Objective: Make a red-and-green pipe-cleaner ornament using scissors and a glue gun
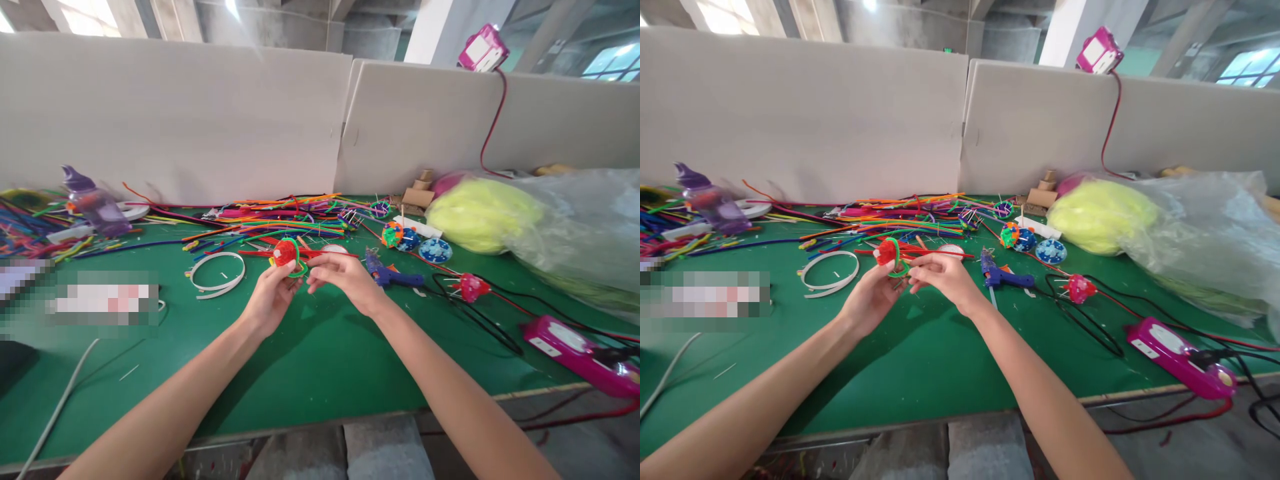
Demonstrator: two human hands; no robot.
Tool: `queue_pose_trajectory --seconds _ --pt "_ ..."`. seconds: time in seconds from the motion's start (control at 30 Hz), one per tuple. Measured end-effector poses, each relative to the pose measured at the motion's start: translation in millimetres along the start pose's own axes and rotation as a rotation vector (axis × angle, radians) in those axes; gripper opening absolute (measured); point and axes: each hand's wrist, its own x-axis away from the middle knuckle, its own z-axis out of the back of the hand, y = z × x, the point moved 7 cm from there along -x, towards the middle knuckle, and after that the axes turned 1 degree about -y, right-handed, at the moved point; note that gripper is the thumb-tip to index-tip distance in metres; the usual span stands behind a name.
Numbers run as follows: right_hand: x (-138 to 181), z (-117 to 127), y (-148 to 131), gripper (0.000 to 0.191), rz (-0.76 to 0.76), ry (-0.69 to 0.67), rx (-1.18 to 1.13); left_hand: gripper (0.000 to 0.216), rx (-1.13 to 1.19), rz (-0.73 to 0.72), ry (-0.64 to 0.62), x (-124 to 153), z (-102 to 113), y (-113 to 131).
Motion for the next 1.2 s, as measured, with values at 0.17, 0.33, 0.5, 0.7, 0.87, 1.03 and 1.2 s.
queue_pose_trajectory --seconds 0.17,0.33,0.5,0.7,0.87,1.03,1.2 --pt "-1 1 10 0.025 -0.062 0.022 -0.114 0.019 -0.002 0.008 -0.019 1 -1 0" --pt "-4 9 15 0.02 -0.037 0.123 -0.091 0.02 0.048 -0.006 0.019 0 0 0" --pt "-4 4 32 0.025 -0.147 0.126 -0.263 0.018 0.073 -0.022 0.03 -2 2 0" --pt "-5 2 28 0.02 -0.046 0.173 -0.202 0.022 0.048 -0.029 0.031 -1 2 -2" --pt "2 1 11 0.015 0.091 0.252 0.027 0.022 -0.032 -0.05 0.031 -1 1 -3" --pt "12 -2 -6 0.016 0.199 0.287 0.34 0.022 -0.108 -0.084 0.068 -1 3 -3" --pt "20 -2 -31 0.013 0.445 0.388 0.617 0.018 -0.172 -0.103 0.042 1 -2 -2"
